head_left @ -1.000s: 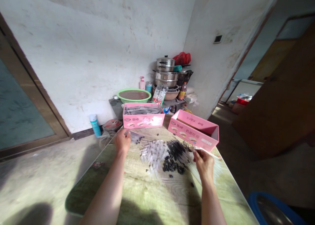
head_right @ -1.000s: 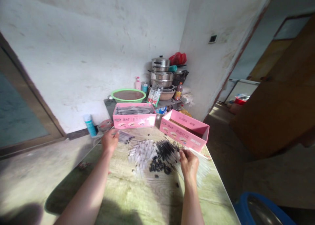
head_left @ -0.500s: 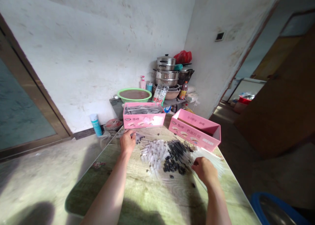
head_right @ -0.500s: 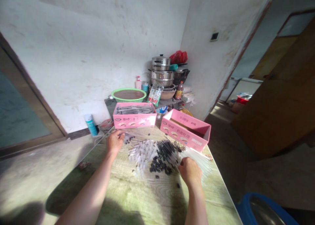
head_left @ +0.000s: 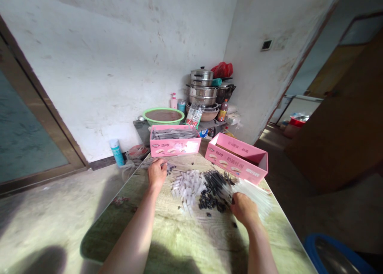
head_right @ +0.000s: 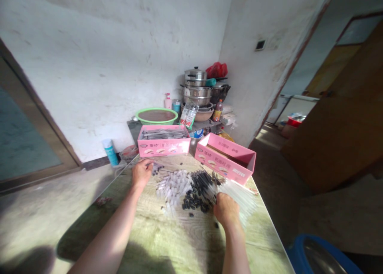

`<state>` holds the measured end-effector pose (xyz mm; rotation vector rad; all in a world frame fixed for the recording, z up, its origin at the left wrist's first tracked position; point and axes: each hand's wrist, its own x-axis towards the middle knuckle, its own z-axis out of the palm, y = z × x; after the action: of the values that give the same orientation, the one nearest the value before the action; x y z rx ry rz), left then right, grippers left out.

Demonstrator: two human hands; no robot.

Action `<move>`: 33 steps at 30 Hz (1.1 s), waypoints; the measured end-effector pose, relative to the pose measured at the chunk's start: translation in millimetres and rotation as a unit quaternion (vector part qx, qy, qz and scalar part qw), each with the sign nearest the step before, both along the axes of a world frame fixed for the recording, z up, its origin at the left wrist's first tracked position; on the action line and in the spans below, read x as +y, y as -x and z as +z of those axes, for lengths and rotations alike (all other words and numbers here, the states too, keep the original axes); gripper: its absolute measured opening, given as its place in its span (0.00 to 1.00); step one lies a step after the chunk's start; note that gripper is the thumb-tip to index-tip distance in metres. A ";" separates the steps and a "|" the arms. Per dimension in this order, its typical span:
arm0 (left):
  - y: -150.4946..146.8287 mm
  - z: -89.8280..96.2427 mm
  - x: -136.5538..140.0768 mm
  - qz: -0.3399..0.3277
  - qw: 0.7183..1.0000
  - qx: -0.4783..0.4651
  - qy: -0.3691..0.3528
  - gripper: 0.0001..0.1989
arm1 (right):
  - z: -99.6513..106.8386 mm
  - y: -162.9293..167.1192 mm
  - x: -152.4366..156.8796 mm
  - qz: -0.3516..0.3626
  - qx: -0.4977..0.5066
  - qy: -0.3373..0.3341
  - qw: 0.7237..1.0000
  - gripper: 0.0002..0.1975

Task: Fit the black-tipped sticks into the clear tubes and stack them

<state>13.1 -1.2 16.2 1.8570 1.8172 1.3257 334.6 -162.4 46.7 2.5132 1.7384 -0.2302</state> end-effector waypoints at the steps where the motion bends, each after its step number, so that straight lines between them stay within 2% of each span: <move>1: -0.6 0.2 -0.1 -0.005 1.000 -0.003 -0.001 0.10 | 1.3 0.3 0.0 -0.002 0.003 -0.003 1.000 0.12; 4: -6.4 3.1 -2.5 -0.036 0.999 -0.019 -0.007 0.09 | 5.5 -2.5 -0.6 -0.017 0.024 -0.025 0.999 0.11; 6: -15.9 8.1 -7.7 -0.080 0.996 -0.030 -0.016 0.10 | 7.7 -6.9 -1.3 -0.028 0.040 -0.052 0.997 0.10; 9: -40.6 19.7 -23.3 -0.186 0.981 -0.038 -0.041 0.09 | 8.7 -13.5 -1.7 -0.034 0.071 -0.119 0.990 0.09; 11: -62.7 26.7 -38.0 -0.277 0.960 -0.017 -0.045 0.08 | 7.8 -15.5 -1.2 -0.039 0.137 -0.190 0.971 0.08; 13: -86.6 29.4 -53.4 -0.351 0.935 0.013 -0.038 0.09 | 6.2 -14.9 0.2 -0.057 0.257 -0.277 0.924 0.08; 16: -120.9 22.9 -72.9 -0.429 0.897 0.102 -0.024 0.09 | 2.8 -10.2 3.1 -0.116 0.417 -0.403 0.807 0.08; 18: -140.1 14.5 -82.0 -0.454 0.874 0.172 -0.024 0.09 | 0.1 -7.0 5.0 -0.152 0.459 -0.464 0.742 0.09; 21: -160.9 4.9 -89.6 -0.477 0.838 0.257 -0.061 0.10 | -4.7 -5.3 7.2 -0.176 0.510 -0.514 0.666 0.09; 24: -172.5 2.6 -92.2 -0.489 0.813 0.297 -0.110 0.11 | -9.2 -7.6 9.0 -0.199 0.569 -0.536 0.590 0.11; 29: -180.1 2.4 -90.9 -0.485 0.795 0.322 -0.170 0.09 | -13.0 -12.7 12.4 -0.234 0.636 -0.544 0.495 0.10; 33: -178.6 2.7 -90.2 -0.491 0.788 0.320 -0.190 0.09 | -13.9 -13.7 13.0 -0.249 0.667 -0.530 0.460 0.11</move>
<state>191.7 -91.4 18.9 3.0579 0.4021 0.6832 348.3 -149.4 32.8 4.2383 1.0618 -2.5176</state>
